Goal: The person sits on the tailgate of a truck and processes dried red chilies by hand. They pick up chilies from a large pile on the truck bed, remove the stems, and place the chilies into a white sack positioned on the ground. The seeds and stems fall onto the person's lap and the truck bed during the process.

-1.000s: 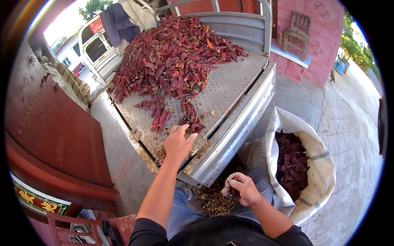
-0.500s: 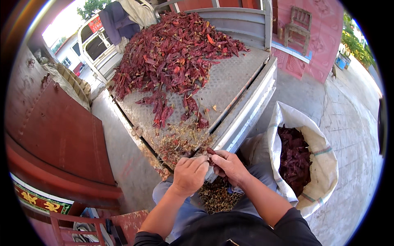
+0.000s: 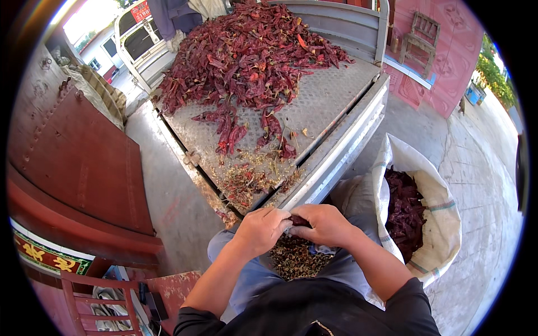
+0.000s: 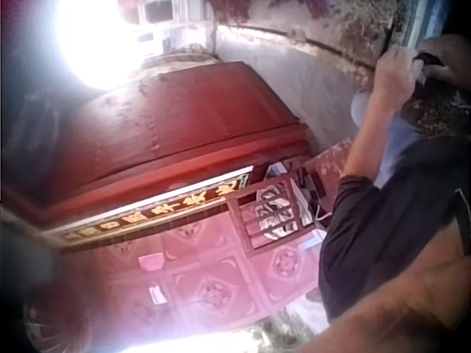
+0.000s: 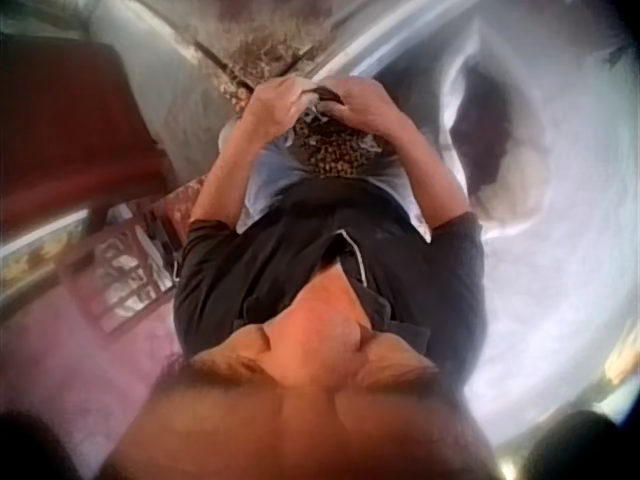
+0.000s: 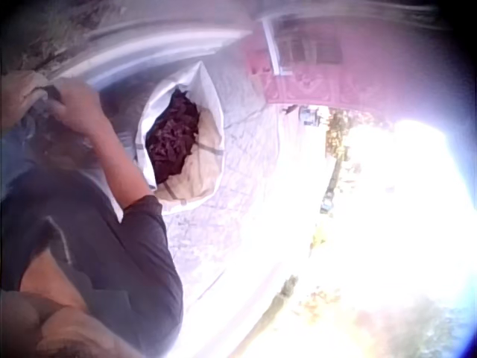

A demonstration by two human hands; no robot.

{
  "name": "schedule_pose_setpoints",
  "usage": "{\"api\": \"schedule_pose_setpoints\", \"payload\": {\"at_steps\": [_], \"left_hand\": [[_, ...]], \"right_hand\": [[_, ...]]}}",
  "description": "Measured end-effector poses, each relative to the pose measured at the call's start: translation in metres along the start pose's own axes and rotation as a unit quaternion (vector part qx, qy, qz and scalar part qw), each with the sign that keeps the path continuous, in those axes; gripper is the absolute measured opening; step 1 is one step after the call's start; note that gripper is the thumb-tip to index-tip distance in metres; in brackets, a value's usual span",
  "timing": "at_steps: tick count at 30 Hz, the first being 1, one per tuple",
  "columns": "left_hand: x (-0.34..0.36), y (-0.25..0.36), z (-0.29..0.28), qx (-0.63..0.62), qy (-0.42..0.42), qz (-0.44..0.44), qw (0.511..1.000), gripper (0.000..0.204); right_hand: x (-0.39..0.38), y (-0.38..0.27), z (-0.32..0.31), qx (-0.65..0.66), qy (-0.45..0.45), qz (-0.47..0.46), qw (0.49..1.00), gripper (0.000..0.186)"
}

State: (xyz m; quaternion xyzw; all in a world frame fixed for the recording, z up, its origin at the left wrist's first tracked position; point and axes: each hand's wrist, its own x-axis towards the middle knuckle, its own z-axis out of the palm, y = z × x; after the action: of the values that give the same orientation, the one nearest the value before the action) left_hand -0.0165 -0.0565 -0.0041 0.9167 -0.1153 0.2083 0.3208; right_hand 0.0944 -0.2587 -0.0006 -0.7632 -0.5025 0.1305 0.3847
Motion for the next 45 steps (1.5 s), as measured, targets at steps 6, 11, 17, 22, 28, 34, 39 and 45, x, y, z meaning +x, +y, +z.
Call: {"api": "schedule_pose_setpoints", "payload": {"at_steps": [6,11,17,22,28,34,39,45], "left_hand": [[-0.001,0.001,-0.018,0.040,-0.082,0.009,0.996,0.014],[-0.014,-0.008,-0.011,-0.121,-0.115,-0.090,0.982,0.020],[-0.046,-0.003,0.035,-0.663,0.006,-0.271,0.698,0.025],[-0.045,-0.001,0.046,-0.603,-0.002,-0.279,0.747,0.023],[0.002,-0.008,0.016,0.022,-0.038,-0.181,0.983,0.030],[0.098,-0.073,0.028,0.159,0.059,-0.180,0.969,0.033],[0.118,-0.104,0.028,0.244,-0.037,-0.163,0.955,0.034],[0.088,-0.091,0.015,0.206,-0.001,-0.060,0.977,0.029]], "right_hand": [[0.002,-0.004,-0.009,-0.075,-0.102,-0.035,0.991,0.016],[0.001,-0.001,0.004,0.065,-0.076,-0.062,0.993,0.018],[-0.025,-0.001,0.037,0.446,-0.030,0.054,0.893,0.023],[-0.060,0.016,0.019,0.649,0.132,0.092,0.744,0.020],[-0.146,0.099,-0.073,0.265,0.413,0.231,0.840,0.015],[-0.217,0.150,-0.096,-0.281,0.408,0.280,0.822,0.025],[-0.196,0.113,-0.072,-0.002,0.418,0.307,0.855,0.020],[-0.130,0.067,-0.036,0.154,0.327,0.227,0.904,0.014]]}}
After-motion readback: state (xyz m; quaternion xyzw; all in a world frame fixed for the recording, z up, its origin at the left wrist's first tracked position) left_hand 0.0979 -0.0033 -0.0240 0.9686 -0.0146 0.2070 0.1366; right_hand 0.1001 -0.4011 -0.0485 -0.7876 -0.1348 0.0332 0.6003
